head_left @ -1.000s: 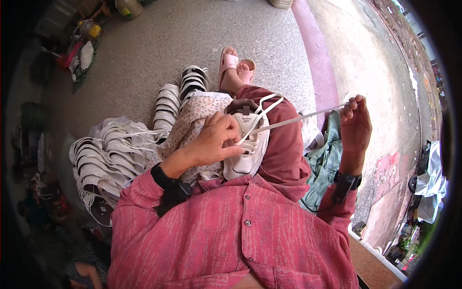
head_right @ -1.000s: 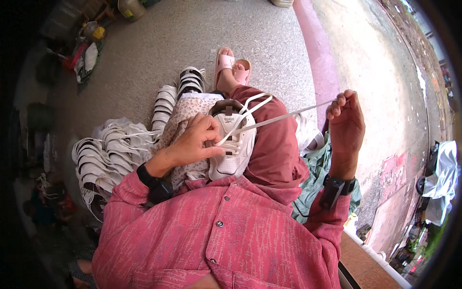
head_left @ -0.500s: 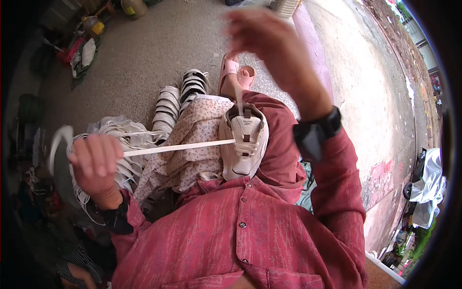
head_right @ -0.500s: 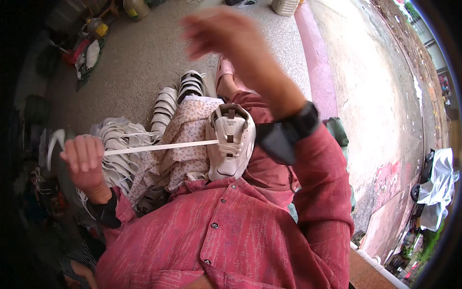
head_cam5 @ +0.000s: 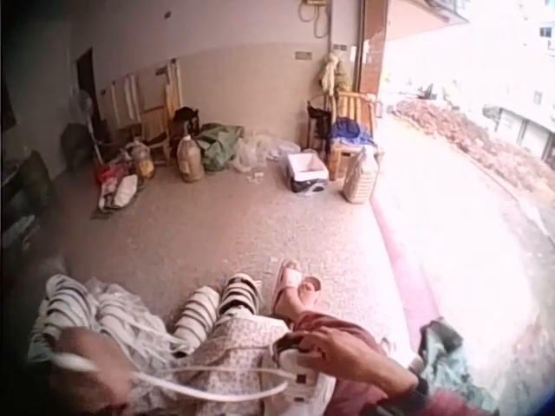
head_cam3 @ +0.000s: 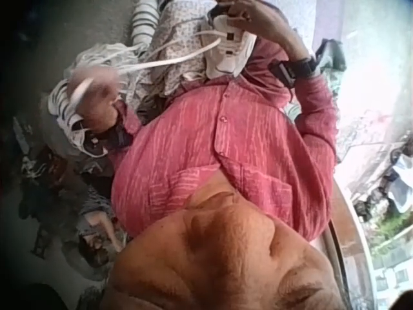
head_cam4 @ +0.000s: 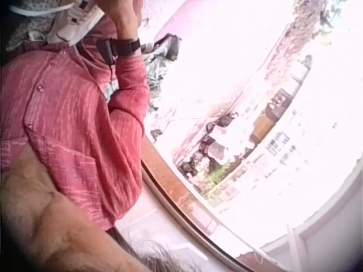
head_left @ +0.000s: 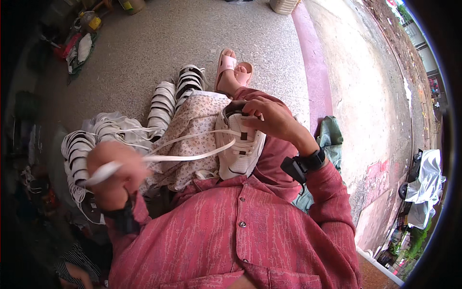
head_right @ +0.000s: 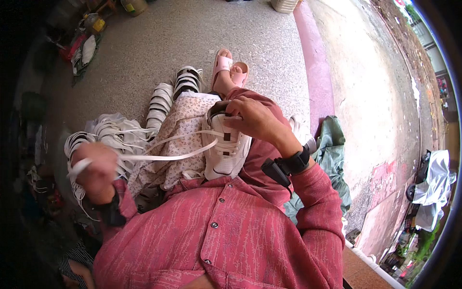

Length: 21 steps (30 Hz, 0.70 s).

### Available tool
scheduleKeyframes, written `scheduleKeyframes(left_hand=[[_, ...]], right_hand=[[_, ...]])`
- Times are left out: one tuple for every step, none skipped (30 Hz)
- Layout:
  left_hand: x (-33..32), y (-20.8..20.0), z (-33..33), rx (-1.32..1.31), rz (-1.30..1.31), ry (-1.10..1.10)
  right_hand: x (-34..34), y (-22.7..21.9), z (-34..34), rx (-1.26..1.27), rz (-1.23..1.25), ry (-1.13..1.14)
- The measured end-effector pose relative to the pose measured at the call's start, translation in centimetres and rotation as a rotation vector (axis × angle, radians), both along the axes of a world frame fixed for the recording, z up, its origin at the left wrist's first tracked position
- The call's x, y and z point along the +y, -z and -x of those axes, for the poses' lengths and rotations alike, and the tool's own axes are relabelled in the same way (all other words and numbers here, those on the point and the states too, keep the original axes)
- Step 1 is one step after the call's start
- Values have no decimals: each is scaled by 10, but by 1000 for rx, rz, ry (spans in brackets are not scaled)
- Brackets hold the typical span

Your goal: The recorder is lacing a white shoe from a large pile of shoes.

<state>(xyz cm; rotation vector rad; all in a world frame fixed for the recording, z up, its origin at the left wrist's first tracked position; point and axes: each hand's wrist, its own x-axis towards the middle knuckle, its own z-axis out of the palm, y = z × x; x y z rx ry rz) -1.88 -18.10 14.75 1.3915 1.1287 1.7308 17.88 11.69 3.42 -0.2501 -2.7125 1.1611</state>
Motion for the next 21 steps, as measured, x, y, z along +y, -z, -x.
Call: scheduleKeyframes(left_hand=[[15,-14,-20,314,291,-236],[40,-3,-24,465,261,-198],[59,15,-24,648,195,-181],[74,24,-30,841,181,-201],[87,38,-35,812,116,-163],[96,50,-41,791,185,-135],[102,63,-43,796,186,-131],[108,78,-44,785,146,-113],[113,92,-44,771,105,-92],[116,104,-44,726,100,-84],[118,112,-44,726,102,-83],[119,119,-43,729,122,-78],[120,125,-42,732,144,-74],[119,130,-42,730,145,-71],[116,134,-42,721,181,-64],[114,138,-42,712,218,-57],[112,138,-41,710,222,-57],[110,137,-40,725,225,-46],[108,137,-40,740,228,-37],[107,138,-40,739,230,-37],[105,139,-41,745,238,-35]], right_hand=[[0,1,0,5,9,4],[-2,-1,2,-61,38,36],[-3,-3,4,-124,69,66],[-2,0,4,-116,74,73],[-2,4,3,-102,-18,75],[-1,8,1,-92,-108,82],[-1,9,-1,-88,-105,86],[-1,11,-2,-73,-136,76],[-1,11,-4,-62,-168,68],[-1,9,-6,-63,-166,69],[-1,3,-7,-93,-159,51],[-1,-2,-7,-122,-152,31],[-3,-6,-7,-123,-150,30],[-5,-9,-6,-94,-124,27],[-7,-10,-5,-64,-98,23],[-7,-9,-4,-65,-96,22],[-9,-7,-3,-113,-63,3],[-11,-6,-2,-161,-31,-18],[-14,-4,-2,-163,-28,-21],[-16,-3,-3,-87,5,-8],[-17,-1,-3,-11,38,5]])
